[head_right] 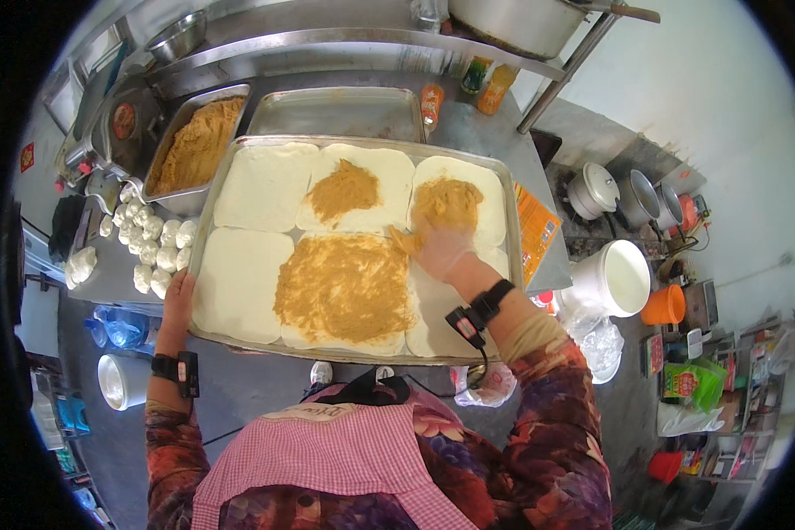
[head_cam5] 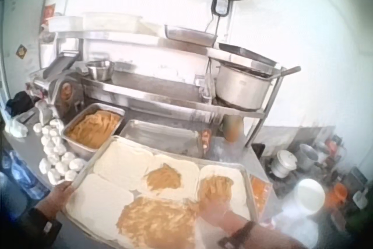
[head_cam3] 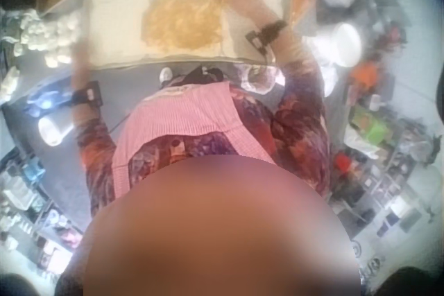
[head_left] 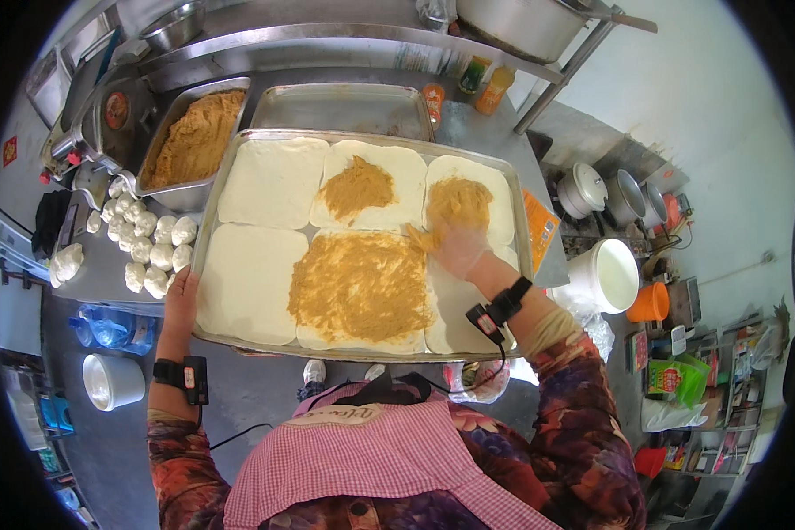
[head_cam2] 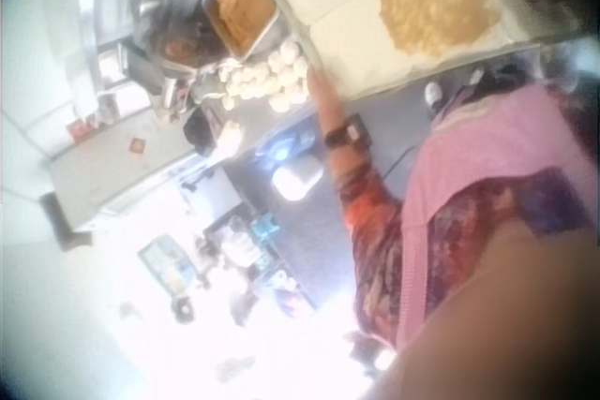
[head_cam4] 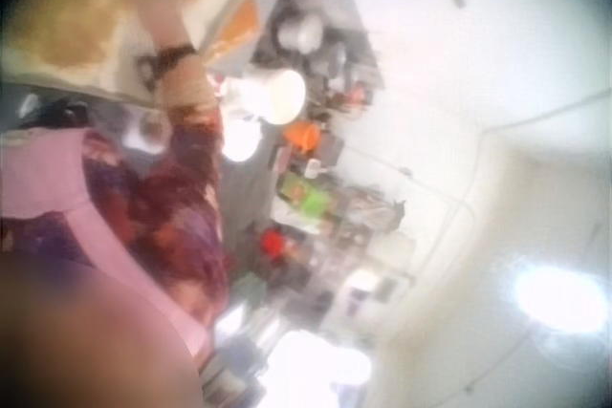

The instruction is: The person feeds dough balls through a pasta machine to flatten them into sheets, then arranges the sheets on a tray and spreads a brown filling over them. The person also removes a tray of baked items from an oven and places it on a counter.

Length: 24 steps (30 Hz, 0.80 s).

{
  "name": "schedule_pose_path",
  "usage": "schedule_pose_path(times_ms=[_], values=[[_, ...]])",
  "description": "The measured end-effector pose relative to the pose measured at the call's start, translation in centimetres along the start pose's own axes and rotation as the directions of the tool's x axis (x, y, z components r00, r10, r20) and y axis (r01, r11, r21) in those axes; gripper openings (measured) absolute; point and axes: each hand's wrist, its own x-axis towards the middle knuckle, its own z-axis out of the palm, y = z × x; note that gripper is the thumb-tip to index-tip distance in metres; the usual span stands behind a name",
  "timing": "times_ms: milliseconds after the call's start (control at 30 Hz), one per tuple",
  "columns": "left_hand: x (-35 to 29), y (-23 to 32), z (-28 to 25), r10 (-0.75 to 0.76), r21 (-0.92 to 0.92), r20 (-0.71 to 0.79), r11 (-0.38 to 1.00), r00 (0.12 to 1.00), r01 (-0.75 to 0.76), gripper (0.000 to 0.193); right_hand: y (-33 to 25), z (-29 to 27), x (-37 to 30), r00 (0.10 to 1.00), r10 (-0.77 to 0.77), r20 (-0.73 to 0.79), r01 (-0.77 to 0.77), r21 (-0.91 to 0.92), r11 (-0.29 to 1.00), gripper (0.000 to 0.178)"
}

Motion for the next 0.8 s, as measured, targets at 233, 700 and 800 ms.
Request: schedule_pose_path(times_ms=[233,700,800], values=[[-0.2,1.7,0.1,0.060,0.094,0.035,0.994,0.998,-0.063,0.032,1.4,-0.2,-3.0,0.996,0.021,0.083,-0.058,0.468,0.882,0.042],[0.5,1.5,-0.1,-0.084,-0.123,0.106,0.988,0.991,0.097,0.039,-8.4,-13.4,-17.4,0.465,0.756,0.461,-0.269,0.887,-0.375,0.027],[0.9,1.8,-0.3,-0.166,-0.205,0.234,0.955,0.958,0.215,0.040,-13.1,-15.7,-22.3,0.391,0.803,0.450,-0.138,0.891,-0.432,0.027]])
